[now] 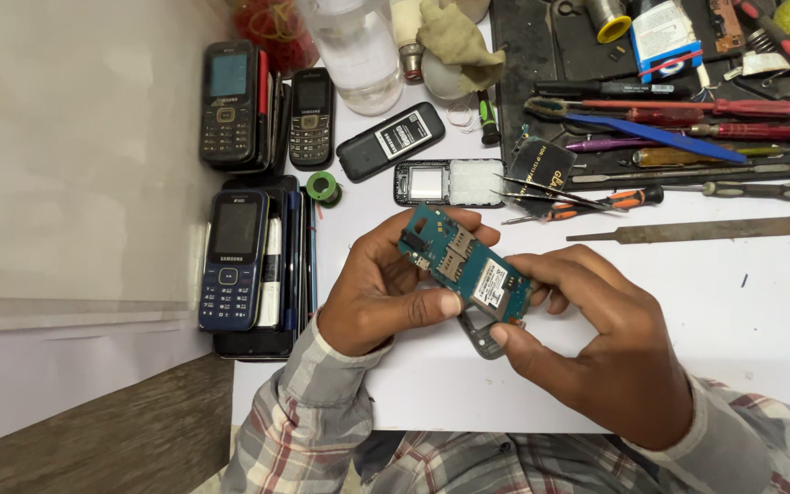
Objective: The person repairs a feature phone on a cluttered workbench. They pry the phone open with a blue spudger, lift out the motherboard, hold and turn the board while working on it, then place the board back and reattach the keypad, front frame, and back cover, pressing the assembled phone together by hand.
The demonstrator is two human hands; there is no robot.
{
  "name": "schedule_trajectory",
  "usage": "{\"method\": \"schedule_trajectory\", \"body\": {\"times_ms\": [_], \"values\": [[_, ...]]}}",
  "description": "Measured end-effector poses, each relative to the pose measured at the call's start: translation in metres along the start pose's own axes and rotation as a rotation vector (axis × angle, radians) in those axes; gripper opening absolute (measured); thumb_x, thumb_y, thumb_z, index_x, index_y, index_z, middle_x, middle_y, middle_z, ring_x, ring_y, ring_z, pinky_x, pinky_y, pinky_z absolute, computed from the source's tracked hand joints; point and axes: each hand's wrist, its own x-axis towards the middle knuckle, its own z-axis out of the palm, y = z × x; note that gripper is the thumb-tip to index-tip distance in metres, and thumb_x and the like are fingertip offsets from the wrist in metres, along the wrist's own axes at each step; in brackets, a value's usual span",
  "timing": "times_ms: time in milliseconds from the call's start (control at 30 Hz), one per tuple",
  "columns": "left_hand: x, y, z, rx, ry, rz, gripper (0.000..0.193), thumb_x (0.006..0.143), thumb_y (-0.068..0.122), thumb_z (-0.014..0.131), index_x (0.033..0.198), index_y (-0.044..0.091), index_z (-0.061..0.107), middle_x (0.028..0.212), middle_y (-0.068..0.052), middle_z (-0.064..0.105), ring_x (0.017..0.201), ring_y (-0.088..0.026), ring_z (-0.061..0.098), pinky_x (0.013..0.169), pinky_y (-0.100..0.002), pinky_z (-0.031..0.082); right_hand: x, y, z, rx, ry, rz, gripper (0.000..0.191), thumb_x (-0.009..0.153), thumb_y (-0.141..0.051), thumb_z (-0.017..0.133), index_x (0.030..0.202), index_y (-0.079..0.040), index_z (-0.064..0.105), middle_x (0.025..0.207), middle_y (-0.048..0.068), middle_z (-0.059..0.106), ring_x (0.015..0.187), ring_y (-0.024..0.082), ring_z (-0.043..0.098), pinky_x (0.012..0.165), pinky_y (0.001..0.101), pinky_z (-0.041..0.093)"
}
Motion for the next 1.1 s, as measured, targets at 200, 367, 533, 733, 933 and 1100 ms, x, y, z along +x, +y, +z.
{"method": "schedule_trajectory", "body": {"times_ms": [200, 367, 533, 733, 933, 1100], "values": [[0.0, 0.001, 0.0, -0.015, 0.038, 0.041, 0.069, 0.087, 0.003, 0.079, 0.148, -0.002, 0.048, 0.142, -0.023, 0.063, 0.13, -0.026, 0.064, 0.119, -0.044, 0.051, 0.0, -0.003, 0.0, -0.048, 0.058, -0.031, 0.053, 0.071, -0.013, 0.086, 0.118, 0.003, 0.067, 0.102, 0.012, 0.069, 0.084, 0.015, 0.068, 0.073, 0.0275, 0.056], [0.0, 0.001, -0.001, -0.007, 0.043, 0.051, 0.064, 0.087, 0.002, 0.079, 0.144, -0.003, 0.051, 0.142, -0.024, 0.063, 0.128, -0.026, 0.065, 0.116, -0.043, 0.054, 0.0, -0.004, 0.0, -0.063, 0.061, -0.022, 0.056, 0.069, -0.013, 0.086, 0.119, 0.003, 0.067, 0.1, 0.012, 0.068, 0.082, 0.016, 0.066, 0.071, 0.0284, 0.055], [-0.002, 0.001, -0.001, -0.044, 0.035, 0.07, 0.061, 0.087, 0.003, 0.081, 0.141, -0.001, 0.051, 0.141, -0.023, 0.063, 0.128, -0.026, 0.065, 0.115, -0.043, 0.054, -0.003, -0.002, 0.001, -0.031, 0.053, 0.011, 0.063, 0.067, -0.015, 0.089, 0.122, 0.003, 0.063, 0.1, 0.011, 0.066, 0.083, 0.016, 0.064, 0.074, 0.0288, 0.054], [-0.003, 0.002, -0.001, -0.051, 0.018, 0.064, 0.06, 0.086, 0.002, 0.082, 0.139, -0.001, 0.052, 0.139, -0.022, 0.064, 0.128, -0.026, 0.065, 0.117, -0.043, 0.053, -0.007, 0.006, 0.001, 0.092, 0.062, 0.018, 0.057, 0.071, -0.01, 0.086, 0.122, 0.003, 0.063, 0.109, 0.01, 0.065, 0.093, 0.015, 0.063, 0.082, 0.0285, 0.052], [-0.004, 0.0, 0.0, 0.102, 0.038, 0.095, 0.059, 0.089, 0.004, 0.081, 0.14, -0.001, 0.053, 0.129, -0.016, 0.067, 0.124, -0.021, 0.066, 0.115, -0.037, 0.052, -0.013, 0.011, 0.001, 0.227, 0.105, 0.029, 0.056, 0.078, -0.003, 0.081, 0.129, 0.005, 0.058, 0.123, 0.012, 0.062, 0.113, 0.017, 0.064, 0.099, 0.0308, 0.053], [-0.002, -0.003, 0.004, 0.327, 0.064, 0.076, 0.061, 0.088, 0.014, 0.084, 0.14, -0.002, 0.057, 0.126, -0.01, 0.068, 0.114, -0.015, 0.066, 0.105, -0.031, 0.054, -0.016, 0.014, -0.001, 0.404, 0.116, 0.089, 0.055, 0.083, 0.001, 0.076, 0.134, 0.007, 0.055, 0.125, 0.012, 0.061, 0.118, 0.017, 0.063, 0.105, 0.0318, 0.052]]}}
